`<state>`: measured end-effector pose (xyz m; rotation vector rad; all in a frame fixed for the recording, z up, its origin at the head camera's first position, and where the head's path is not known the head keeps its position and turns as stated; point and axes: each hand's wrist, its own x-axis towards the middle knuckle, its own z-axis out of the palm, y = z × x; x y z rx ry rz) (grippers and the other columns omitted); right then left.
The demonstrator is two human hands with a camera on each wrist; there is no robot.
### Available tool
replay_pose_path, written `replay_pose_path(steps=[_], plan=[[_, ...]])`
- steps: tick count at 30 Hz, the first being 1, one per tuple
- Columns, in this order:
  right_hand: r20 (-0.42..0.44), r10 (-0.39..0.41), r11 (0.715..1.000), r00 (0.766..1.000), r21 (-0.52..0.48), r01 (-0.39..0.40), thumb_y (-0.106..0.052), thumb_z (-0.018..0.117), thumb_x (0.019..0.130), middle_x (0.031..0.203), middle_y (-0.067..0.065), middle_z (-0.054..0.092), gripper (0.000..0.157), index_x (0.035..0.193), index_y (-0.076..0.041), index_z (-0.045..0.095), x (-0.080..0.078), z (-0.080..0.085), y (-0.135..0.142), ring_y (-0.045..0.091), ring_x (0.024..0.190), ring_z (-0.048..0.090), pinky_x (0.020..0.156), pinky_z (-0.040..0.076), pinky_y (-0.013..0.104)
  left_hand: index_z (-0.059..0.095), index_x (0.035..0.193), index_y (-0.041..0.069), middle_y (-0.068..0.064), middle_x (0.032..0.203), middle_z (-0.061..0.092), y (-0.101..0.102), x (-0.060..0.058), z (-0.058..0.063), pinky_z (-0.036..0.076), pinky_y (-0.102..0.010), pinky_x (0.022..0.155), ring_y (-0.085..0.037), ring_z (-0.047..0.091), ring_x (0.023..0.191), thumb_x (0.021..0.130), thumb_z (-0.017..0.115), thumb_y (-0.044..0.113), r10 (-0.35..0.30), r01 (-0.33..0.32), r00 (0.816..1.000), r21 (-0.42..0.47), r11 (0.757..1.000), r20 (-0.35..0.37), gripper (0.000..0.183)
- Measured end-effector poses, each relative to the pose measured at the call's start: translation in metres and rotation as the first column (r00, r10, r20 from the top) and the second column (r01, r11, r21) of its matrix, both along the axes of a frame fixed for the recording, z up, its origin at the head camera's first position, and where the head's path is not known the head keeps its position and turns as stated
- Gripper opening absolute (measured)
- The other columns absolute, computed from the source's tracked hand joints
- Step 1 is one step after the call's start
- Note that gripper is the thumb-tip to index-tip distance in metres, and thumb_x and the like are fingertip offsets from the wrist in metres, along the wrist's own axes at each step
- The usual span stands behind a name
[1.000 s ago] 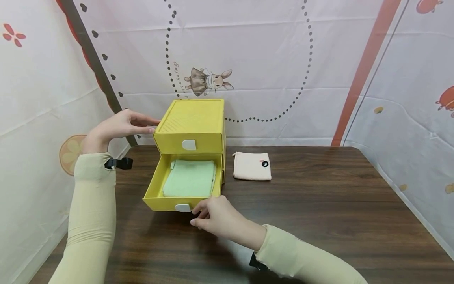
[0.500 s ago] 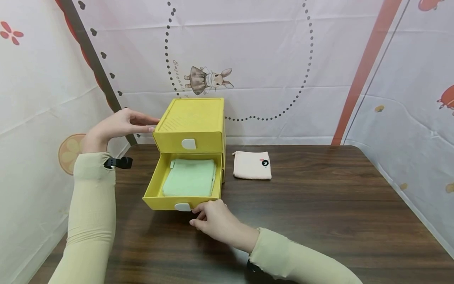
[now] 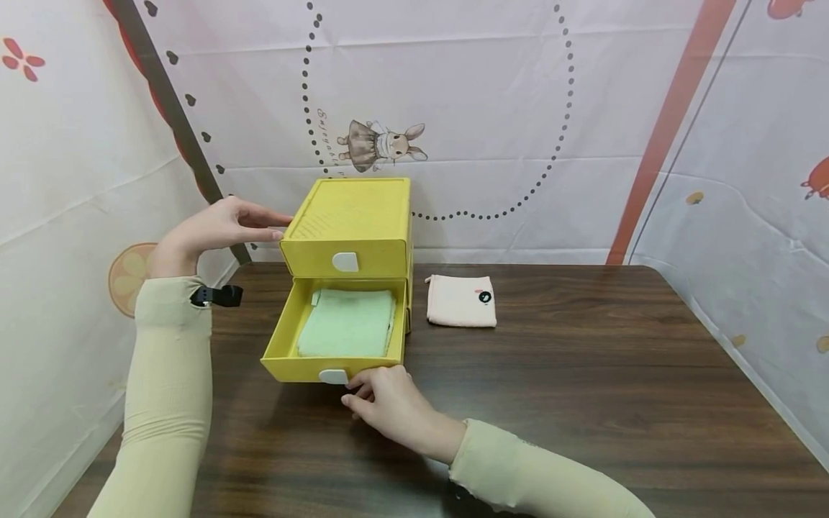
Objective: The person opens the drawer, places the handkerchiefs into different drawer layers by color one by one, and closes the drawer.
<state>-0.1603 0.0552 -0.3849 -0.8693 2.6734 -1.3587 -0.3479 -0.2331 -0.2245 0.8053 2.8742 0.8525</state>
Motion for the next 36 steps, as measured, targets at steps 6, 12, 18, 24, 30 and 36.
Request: replay_pose_path(steps=[6, 12, 18, 24, 30, 36], plan=[[-0.030, -0.019, 0.999, 0.999, -0.040, 0.018, -0.014, 0.067, 0.089, 0.073, 0.002, 0.073, 0.012, 0.095, -0.004, 0.071, -0.003, 0.001, -0.001, 0.013, 0.062, 0.069, 0.060, 0.049, 0.015, 0.066, 0.122, 0.024, -0.005, 0.123, 0.065, 0.000, 0.001, 0.000, 0.048, -0.045, 0.090, -0.018, 0.061, 0.109, 0.084, 0.068, 0.047, 0.002, -0.002, 1.000, -0.004, 1.000, -0.002, 0.045], [-0.053, -0.036, 0.998, 0.998, -0.048, 0.033, -0.015, 0.066, 0.090, 0.075, 0.005, 0.073, 0.013, 0.096, -0.005, 0.071, -0.009, 0.002, -0.002, 0.008, 0.061, 0.068, 0.060, 0.050, 0.015, 0.066, 0.122, 0.024, -0.003, 0.122, 0.065, 0.000, 0.001, 0.000, 0.048, -0.045, 0.090, -0.018, 0.061, 0.109, 0.084, 0.068, 0.047, 0.001, -0.001, 1.000, -0.003, 1.000, 0.002, 0.045], [-0.067, -0.083, 0.995, 0.994, -0.062, 0.079, -0.016, 0.066, 0.090, 0.076, 0.001, 0.073, 0.012, 0.094, -0.008, 0.073, -0.015, 0.000, -0.002, 0.005, 0.062, 0.067, 0.055, 0.050, 0.016, 0.066, 0.122, 0.024, -0.004, 0.123, 0.065, 0.000, 0.001, 0.001, 0.048, -0.045, 0.091, -0.018, 0.061, 0.109, 0.084, 0.068, 0.047, -0.001, 0.001, 1.000, -0.002, 1.000, 0.005, 0.045], [-0.077, -0.122, 0.990, 0.990, -0.075, 0.116, -0.018, 0.067, 0.089, 0.077, 0.001, 0.073, 0.011, 0.091, -0.010, 0.073, -0.021, -0.001, -0.001, 0.004, 0.063, 0.067, 0.055, 0.050, 0.017, 0.066, 0.122, 0.024, -0.003, 0.122, 0.066, 0.000, 0.001, 0.001, 0.049, -0.044, 0.090, -0.017, 0.061, 0.108, 0.084, 0.068, 0.046, -0.004, 0.004, 1.000, -0.002, 1.000, 0.003, 0.044], [-0.106, -0.157, 0.986, 0.982, -0.080, 0.149, -0.018, 0.067, 0.089, 0.075, -0.001, 0.073, 0.009, 0.089, -0.011, 0.073, -0.027, -0.002, -0.002, 0.003, 0.063, 0.067, 0.055, 0.049, 0.017, 0.066, 0.123, 0.023, -0.004, 0.123, 0.065, 0.001, 0.001, 0.002, 0.048, -0.046, 0.091, -0.019, 0.060, 0.110, 0.084, 0.068, 0.047, -0.001, 0.001, 1.000, -0.009, 1.000, 0.009, 0.046], [-0.110, -0.176, 0.981, 0.978, -0.102, 0.165, -0.017, 0.068, 0.088, 0.073, 0.000, 0.073, 0.009, 0.087, -0.011, 0.073, -0.032, -0.004, -0.003, 0.008, 0.064, 0.068, 0.054, 0.049, 0.018, 0.066, 0.123, 0.023, -0.003, 0.123, 0.065, 0.002, 0.001, 0.001, 0.049, -0.046, 0.091, -0.018, 0.061, 0.110, 0.084, 0.069, 0.047, 0.002, -0.002, 1.000, -0.011, 1.000, 0.013, 0.046]])
